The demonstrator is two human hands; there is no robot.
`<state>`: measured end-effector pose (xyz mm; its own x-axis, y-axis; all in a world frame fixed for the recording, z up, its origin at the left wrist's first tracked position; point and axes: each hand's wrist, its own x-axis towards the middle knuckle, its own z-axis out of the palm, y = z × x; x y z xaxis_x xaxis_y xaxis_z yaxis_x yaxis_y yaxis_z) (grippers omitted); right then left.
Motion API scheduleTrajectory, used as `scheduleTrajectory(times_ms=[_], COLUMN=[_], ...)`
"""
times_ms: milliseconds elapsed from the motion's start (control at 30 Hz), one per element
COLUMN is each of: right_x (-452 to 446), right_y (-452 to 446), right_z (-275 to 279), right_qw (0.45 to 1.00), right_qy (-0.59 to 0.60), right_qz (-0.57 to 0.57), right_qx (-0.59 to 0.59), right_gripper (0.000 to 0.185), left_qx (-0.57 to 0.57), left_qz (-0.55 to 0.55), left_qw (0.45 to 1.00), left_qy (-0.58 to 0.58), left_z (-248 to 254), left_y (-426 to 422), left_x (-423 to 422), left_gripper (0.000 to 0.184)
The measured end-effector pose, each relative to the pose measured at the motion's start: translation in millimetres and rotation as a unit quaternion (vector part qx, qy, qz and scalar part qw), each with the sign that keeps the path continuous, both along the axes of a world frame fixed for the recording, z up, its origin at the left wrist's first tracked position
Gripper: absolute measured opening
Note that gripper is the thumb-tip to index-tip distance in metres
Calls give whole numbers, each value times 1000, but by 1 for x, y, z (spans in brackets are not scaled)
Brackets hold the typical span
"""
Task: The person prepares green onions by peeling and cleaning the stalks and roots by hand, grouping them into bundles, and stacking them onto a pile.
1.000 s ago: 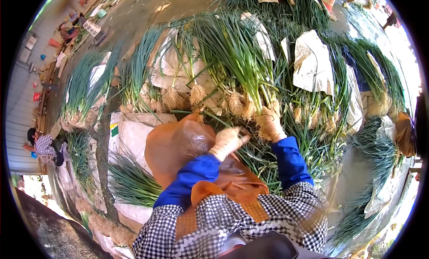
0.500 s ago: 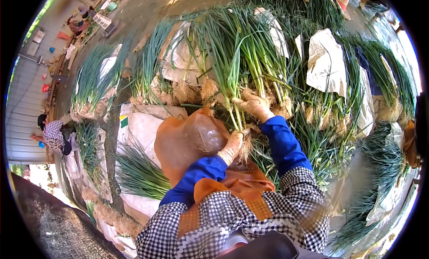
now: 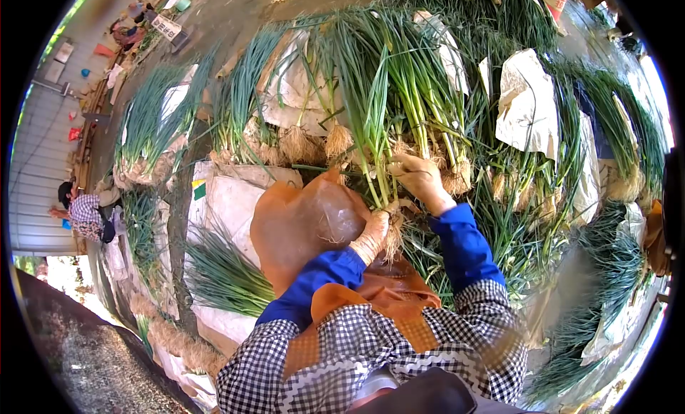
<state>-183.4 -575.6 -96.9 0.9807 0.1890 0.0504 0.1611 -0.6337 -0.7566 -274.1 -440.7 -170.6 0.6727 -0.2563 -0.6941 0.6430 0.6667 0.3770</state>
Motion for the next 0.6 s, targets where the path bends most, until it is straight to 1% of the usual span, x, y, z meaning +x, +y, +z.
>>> scheduleTrajectory(times_ms=[33, 100, 133, 167, 200, 233, 267, 300, 333, 367, 400, 433, 467, 500, 567, 600], right_x=[4, 39, 56, 56, 57, 56, 47, 26, 12, -1, -14, -29, -44, -58, -74, -82], right_y=[15, 19, 21, 20, 17, 15, 13, 12, 2, -16, -32, -52, -72, -97, -134, -137], right_z=[14, -25, -44, -52, -66, -72, -79, -17, -16, -18, -18, -11, -5, 2, -18, -19], right_qw=[997, 977, 958, 958, 946, 924, 945, 987, 964, 920, 845, 807, 766, 780, 799, 743], right_qy=[42, 30, 17, 17, -75, -164, -181, 88, 137, 182, 155, 189, 226, 321, 358, 291], right_qz=[6, 148, 217, 218, 235, 252, 204, 132, 173, 212, 317, 354, 388, 357, 282, 294], right_qx=[-66, -154, -186, -186, -212, -236, -181, 20, 151, 277, 402, 433, 460, 401, 393, 527], right_gripper=[34, 21, 17, 17, 14, 12, 16, 23, 24, 27, 27, 26, 26, 25, 20, 20], left_qx=[-5, -18, -17, 6, 29, 27, 31, 37, 16, 16, 6, -4, -12, -66, -22, -54], left_qz=[-29, -83, -81, -63, -43, -39, -45, -52, -83, -82, -112, -141, -100, -108, -104, -97], left_qw=[999, 992, 992, 997, 999, 999, 999, 998, 996, 996, 992, 986, 988, 987, 984, 980], left_qy=[-29, -89, -90, -50, -9, -6, -1, 3, -17, -17, -55, -93, -120, -99, -141, -166], left_z=[2, 5, 1, -4, -8, -5, -2, 4, 14, 19, 22, 23, 0, -5, 11, 2], left_y=[3, 7, 6, 4, 3, 2, 1, 2, 6, 9, 12, 13, 11, 15, 7, 9], left_x=[1, 6, 5, 4, 3, 3, 2, 2, 4, 6, 7, 8, 7, 8, 11, 14], left_gripper=[22, 18, 18, 23, 27, 27, 28, 28, 25, 25, 27, 29, 38, 44, 47, 52])
